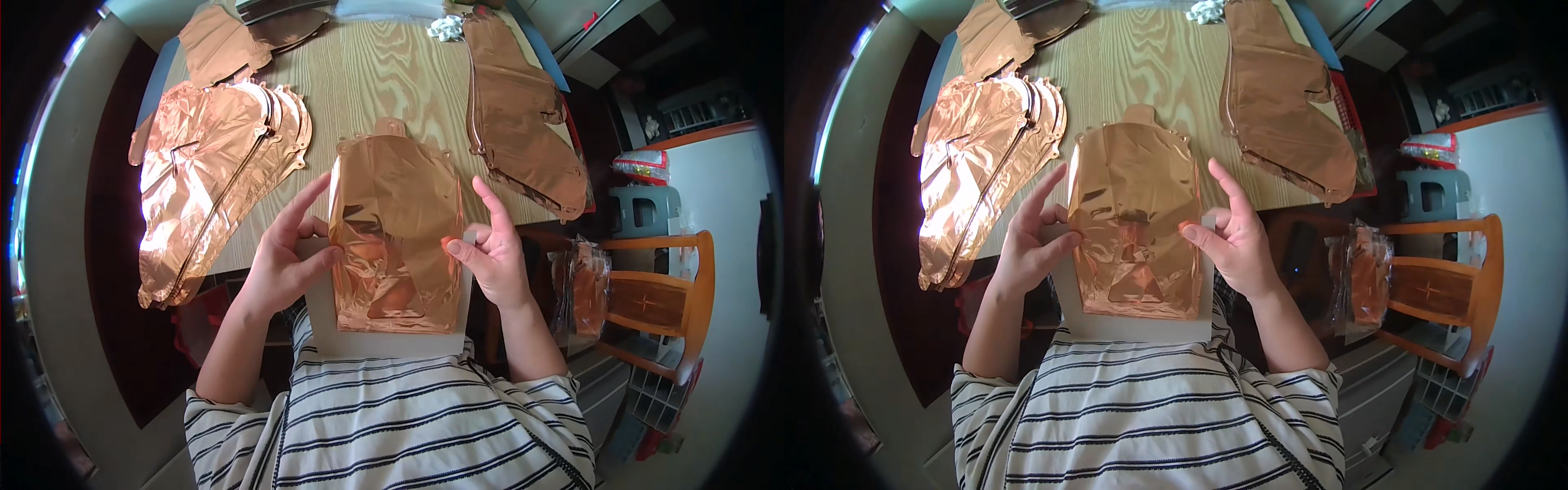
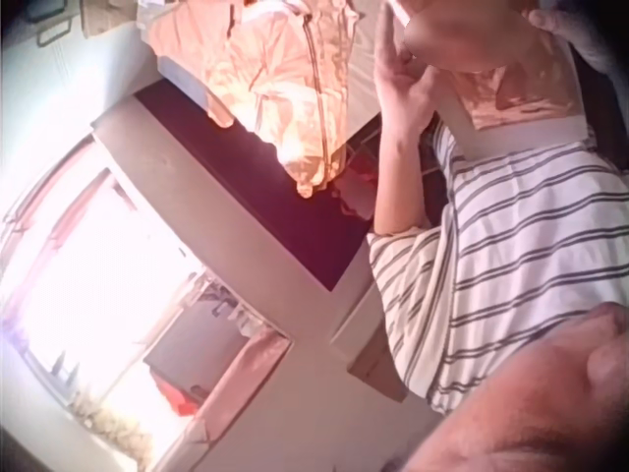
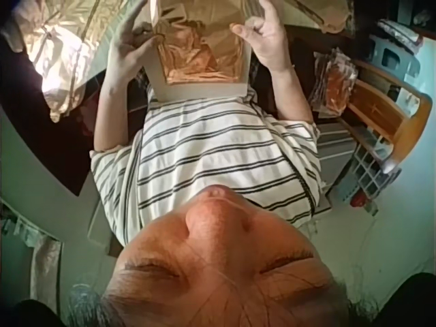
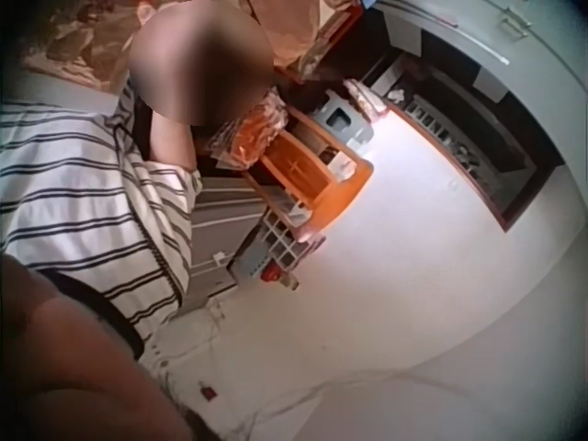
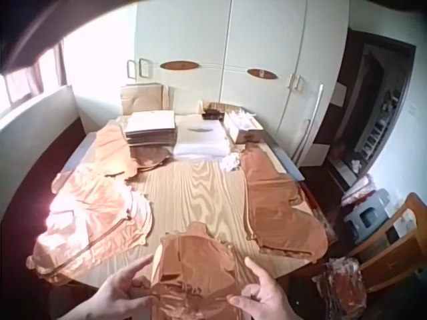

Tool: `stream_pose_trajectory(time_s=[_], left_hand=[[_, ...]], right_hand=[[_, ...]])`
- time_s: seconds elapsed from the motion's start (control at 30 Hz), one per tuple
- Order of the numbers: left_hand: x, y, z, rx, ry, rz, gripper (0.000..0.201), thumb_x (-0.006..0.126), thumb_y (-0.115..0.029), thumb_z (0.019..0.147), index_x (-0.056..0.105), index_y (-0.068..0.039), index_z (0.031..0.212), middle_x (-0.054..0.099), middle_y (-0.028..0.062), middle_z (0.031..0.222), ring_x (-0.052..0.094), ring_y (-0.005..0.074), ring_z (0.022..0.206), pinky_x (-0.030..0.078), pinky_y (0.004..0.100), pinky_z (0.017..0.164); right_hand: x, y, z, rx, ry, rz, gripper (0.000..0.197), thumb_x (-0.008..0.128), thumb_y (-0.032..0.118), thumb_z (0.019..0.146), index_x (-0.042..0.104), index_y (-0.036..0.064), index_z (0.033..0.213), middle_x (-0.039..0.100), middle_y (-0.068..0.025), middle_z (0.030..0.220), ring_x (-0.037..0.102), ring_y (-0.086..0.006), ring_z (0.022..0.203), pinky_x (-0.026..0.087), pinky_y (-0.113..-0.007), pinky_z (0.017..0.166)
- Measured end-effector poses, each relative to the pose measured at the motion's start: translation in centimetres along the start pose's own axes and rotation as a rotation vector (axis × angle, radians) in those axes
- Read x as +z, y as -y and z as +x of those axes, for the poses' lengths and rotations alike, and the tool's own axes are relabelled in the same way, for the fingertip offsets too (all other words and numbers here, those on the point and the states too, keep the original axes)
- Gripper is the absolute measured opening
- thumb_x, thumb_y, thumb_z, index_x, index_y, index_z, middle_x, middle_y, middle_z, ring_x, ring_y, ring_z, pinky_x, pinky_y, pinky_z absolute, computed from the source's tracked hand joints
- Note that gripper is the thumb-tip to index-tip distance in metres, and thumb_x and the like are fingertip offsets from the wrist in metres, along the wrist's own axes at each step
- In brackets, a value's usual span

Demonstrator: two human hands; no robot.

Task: Folding a metallic balloon and placing it on a cardboard backing for packaging.

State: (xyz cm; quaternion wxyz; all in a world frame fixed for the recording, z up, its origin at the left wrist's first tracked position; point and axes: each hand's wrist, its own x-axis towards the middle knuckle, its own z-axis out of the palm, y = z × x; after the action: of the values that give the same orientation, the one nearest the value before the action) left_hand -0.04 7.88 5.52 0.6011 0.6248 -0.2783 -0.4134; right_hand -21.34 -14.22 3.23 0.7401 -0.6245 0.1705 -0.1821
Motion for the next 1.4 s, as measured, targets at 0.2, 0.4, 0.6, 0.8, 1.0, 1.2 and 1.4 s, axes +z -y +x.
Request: stream_pose_trajectory(time_s=[0.2,0.4,0.6,0.8,1.0,1.2,1.4], left_hand=[[-0.3,-1.2,-0.7,0.021,0.083,0.133,0.051,0.067,0.004,0.086,0.063,-0.005,0.136,0.070,0.0028,0.116,0.059,0.0033,0.091,0.050,0.0219,0.081],[-0.2,-4.5,-1.9,-0.082,0.098,0.280,0.046,0.068,0.005,0.084,0.065,0.000,0.129,0.070,0.0053,0.120,0.062,0.0094,0.109,0.048,0.0251,0.096],[0.4,-3.0,-1.8,-0.050,0.068,-0.015,0.040,0.071,-0.001,0.091,0.063,0.001,0.130,0.069,0.0063,0.119,0.064,0.0081,0.104,0.049,0.0234,0.094],[0.2,-1.0,-1.3,-0.037,0.033,-0.038,0.040,0.070,0.003,0.092,0.063,0.000,0.131,0.068,0.0061,0.122,0.065,0.0072,0.105,0.051,0.0223,0.093],[0.4,-0.7,-1.5,-0.004,-0.003,0.032,0.037,0.071,0.001,0.092,0.068,-0.003,0.128,0.073,0.0003,0.107,0.064,0.0032,0.093,0.052,0.0202,0.085],[0.1,-1.5,-1.8,-0.026,0.014,0.122,0.034,0.074,0.000,0.089,0.071,-0.004,0.123,0.074,0.0002,0.104,0.066,0.0040,0.092,0.053,0.0209,0.084],[0.5,-2.7,-3.1,0.080,-0.005,0.263,0.036,0.077,0.001,0.084,0.072,-0.005,0.119,0.072,0.0022,0.102,0.067,0.0085,0.095,0.052,0.0240,0.084]], right_hand=[[0.0,1.3,0.1,0.029,0.066,-0.165,0.043,0.070,0.000,0.093,0.061,0.0025,0.135,0.068,-0.0033,0.100,0.064,-0.0051,0.087,0.051,-0.020,0.081],[0.3,3.3,-0.5,0.018,0.113,-0.182,0.039,0.070,0.002,0.094,0.063,0.0007,0.133,0.069,-0.0056,0.111,0.065,-0.0061,0.089,0.052,-0.021,0.084],[0.2,3.0,-0.1,0.059,0.048,-0.102,0.033,0.069,0.006,0.096,0.064,-0.0001,0.129,0.071,-0.0027,0.106,0.061,-0.0029,0.086,0.050,-0.020,0.080],[0.3,2.6,-0.4,0.061,-0.013,-0.140,0.023,0.071,0.004,0.094,0.071,-0.0003,0.117,0.073,-0.0012,0.096,0.062,-0.0034,0.084,0.050,-0.020,0.077],[0.3,1.8,-0.6,-0.046,-0.040,-0.161,0.021,0.073,-0.002,0.091,0.074,-0.0014,0.111,0.074,-0.0018,0.095,0.065,-0.0045,0.087,0.052,-0.020,0.080],[0.3,2.3,-0.7,0.109,0.000,-0.077,0.026,0.074,-0.004,0.088,0.072,-0.0022,0.114,0.073,-0.0038,0.101,0.068,-0.0072,0.089,0.053,-0.019,0.081],[0.7,4.5,-1.0,0.134,0.070,-0.261,0.031,0.074,-0.003,0.087,0.069,-0.0023,0.117,0.072,-0.0026,0.099,0.068,-0.0069,0.089,0.054,-0.021,0.081]])
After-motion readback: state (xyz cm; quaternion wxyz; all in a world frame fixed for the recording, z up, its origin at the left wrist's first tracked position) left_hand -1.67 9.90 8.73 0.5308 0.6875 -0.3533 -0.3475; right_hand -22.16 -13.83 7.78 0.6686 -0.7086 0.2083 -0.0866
